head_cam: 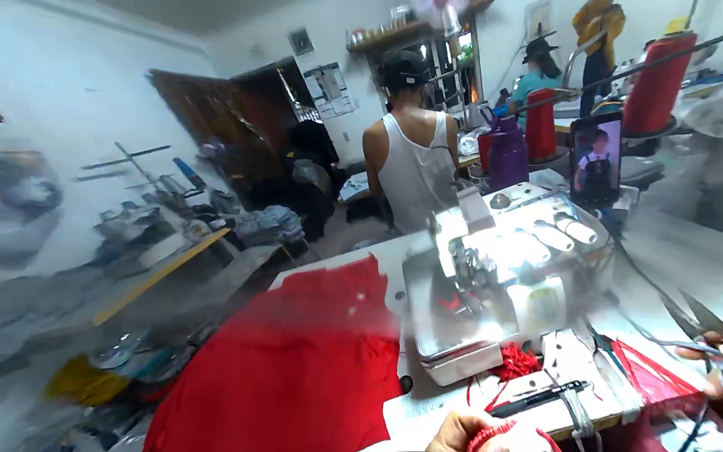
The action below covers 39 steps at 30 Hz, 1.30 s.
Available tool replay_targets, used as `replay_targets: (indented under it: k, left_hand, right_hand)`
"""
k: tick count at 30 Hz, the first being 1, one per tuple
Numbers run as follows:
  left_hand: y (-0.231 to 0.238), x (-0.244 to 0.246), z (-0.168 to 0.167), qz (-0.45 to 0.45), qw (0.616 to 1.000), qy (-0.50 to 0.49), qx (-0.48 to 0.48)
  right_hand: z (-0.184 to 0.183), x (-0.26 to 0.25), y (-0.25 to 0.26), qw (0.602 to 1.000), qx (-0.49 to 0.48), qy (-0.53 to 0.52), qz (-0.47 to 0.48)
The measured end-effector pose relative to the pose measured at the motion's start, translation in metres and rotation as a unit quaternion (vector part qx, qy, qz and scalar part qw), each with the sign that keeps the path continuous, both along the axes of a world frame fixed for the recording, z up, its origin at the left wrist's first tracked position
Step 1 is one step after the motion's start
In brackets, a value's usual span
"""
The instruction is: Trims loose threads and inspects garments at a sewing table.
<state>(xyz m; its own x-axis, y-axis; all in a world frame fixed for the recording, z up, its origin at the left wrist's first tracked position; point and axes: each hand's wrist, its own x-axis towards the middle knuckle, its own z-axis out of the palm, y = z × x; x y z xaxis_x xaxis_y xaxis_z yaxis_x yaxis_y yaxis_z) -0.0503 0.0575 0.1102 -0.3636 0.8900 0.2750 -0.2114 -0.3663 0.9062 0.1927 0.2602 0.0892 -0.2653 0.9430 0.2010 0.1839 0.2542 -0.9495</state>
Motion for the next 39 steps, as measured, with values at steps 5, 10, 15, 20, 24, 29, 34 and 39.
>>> replay_targets:
  k: [5, 10, 15, 20, 24, 29, 34, 39]
  left_hand:
    - [0.009, -0.012, 0.002, -0.021, 0.999, -0.005, -0.029]
    - [0.012, -0.023, 0.006, -0.054, 0.997, 0.031, -0.047]
    - [0.019, -0.026, 0.005, -0.065, 0.995, 0.025, -0.07]
    - [0.024, -0.013, -0.008, -0.078, 0.995, 0.008, -0.062]
    - [0.025, -0.004, -0.019, -0.045, 0.997, 0.025, -0.063]
    - [0.019, 0.004, -0.02, 0.03, 0.991, 0.098, -0.082]
    - [0.014, -0.001, -0.03, 0.083, 0.968, 0.223, -0.075]
    - [0.009, -0.004, -0.029, -0.026, 0.995, 0.061, -0.081]
  right_hand:
    - [0.023, -0.025, -0.06, 0.961, -0.148, 0.149, 0.182]
    - [0.019, -0.044, -0.088, 0.98, 0.031, -0.06, 0.189]
    - [0.024, -0.055, -0.104, 0.975, 0.044, -0.024, 0.216]
    - [0.013, -0.073, -0.094, 0.97, -0.034, 0.05, 0.234]
    - [0.008, -0.079, -0.082, 0.946, -0.027, 0.033, 0.322]
    - [-0.004, -0.077, -0.069, 0.934, -0.023, 0.062, 0.352]
    - [-0.01, -0.074, -0.065, 0.924, -0.045, 0.108, 0.365]
    - [-0.011, -0.076, -0.064, 0.919, -0.019, 0.114, 0.377]
